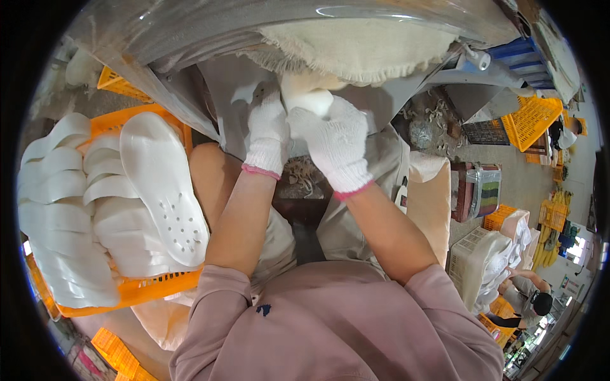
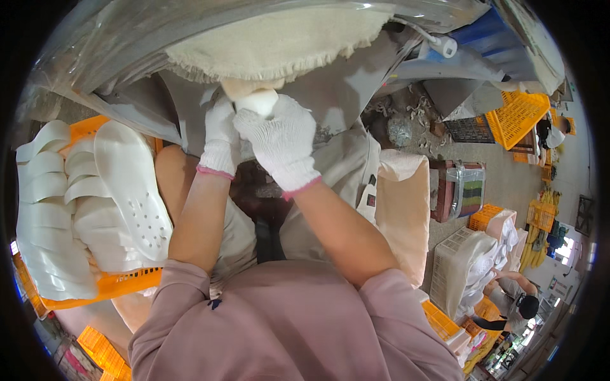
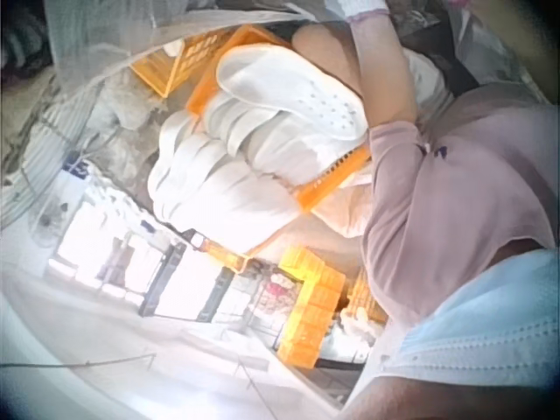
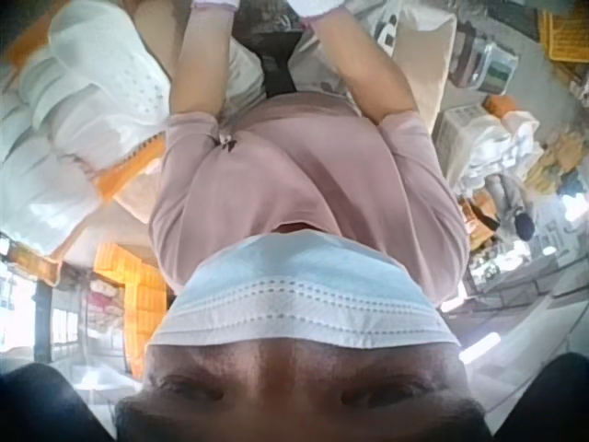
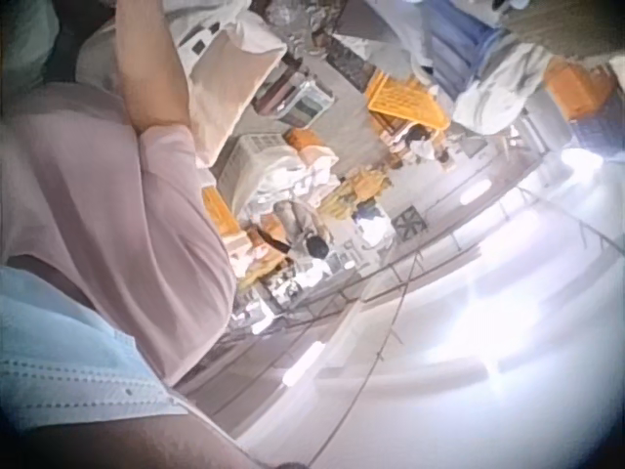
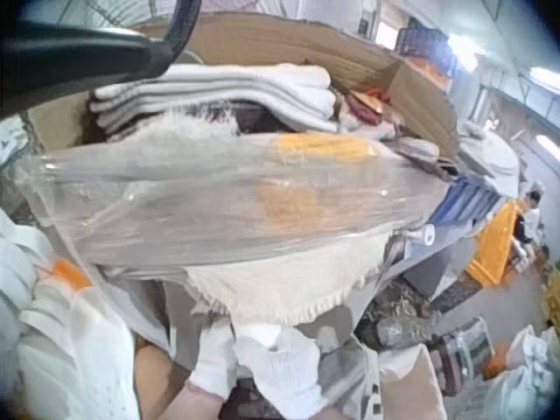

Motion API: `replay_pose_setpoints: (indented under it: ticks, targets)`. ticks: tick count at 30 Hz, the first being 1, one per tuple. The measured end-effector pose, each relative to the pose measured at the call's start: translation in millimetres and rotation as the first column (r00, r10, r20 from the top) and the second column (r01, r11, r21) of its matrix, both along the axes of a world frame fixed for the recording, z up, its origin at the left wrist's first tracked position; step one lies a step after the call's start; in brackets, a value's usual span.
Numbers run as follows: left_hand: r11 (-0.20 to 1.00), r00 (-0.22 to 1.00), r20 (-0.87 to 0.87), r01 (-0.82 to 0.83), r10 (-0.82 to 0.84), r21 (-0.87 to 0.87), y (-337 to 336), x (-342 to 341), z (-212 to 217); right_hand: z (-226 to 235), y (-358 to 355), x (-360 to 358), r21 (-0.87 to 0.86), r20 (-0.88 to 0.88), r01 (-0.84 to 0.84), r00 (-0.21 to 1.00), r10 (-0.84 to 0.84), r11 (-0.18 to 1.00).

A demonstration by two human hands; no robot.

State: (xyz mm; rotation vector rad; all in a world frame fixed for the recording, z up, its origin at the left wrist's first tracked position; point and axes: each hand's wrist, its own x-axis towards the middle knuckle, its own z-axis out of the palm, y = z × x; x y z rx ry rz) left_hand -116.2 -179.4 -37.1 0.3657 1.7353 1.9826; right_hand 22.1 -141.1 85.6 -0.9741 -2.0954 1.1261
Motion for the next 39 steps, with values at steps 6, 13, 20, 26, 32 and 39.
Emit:
replay_pose_setpoints:
  ticks: [6, 13, 20, 26, 32, 39]
  targets:
    - [0.964, 0.729, -0.663, -0.017, -0.169, -0.265, -14, 16, 33, -1, 1, 16, 0.019, -0.082, 0.054, 0.995, -0.052, 0.998]
    - [0.996, 0.920, -0.390, -0.063, 0.032, -0.067, -5, 39, 13, 12, -14, 4, 0.206, 0.083, 0.060, 0.993, -0.079, 0.977]
    - [0.993, 0.996, -0.058, 0.073, -0.067, 0.092, 4, 48, 20, 10, -11, 10, 0.093, -0.076, 0.044, 0.996, -0.037, 0.995]
    - [0.919, 0.749, 0.602, 0.024, -0.276, 0.393, 5, 42, 28, 73, -19, 43, -0.088, 0.321, -0.328, 0.884, 0.338, 0.941]
    - [0.821, 0.793, 0.506, -0.013, -0.339, 0.570, 56, 13, -27, 62, -12, 30, 0.395, 0.663, -0.591, 0.713, 0.227, 0.703]
    - [0.898, 0.958, 0.036, 0.254, -0.285, 0.359, 52, 36, -45, 69, 2, 8, 0.307, 0.598, -0.483, 0.768, 0.229, 0.820]
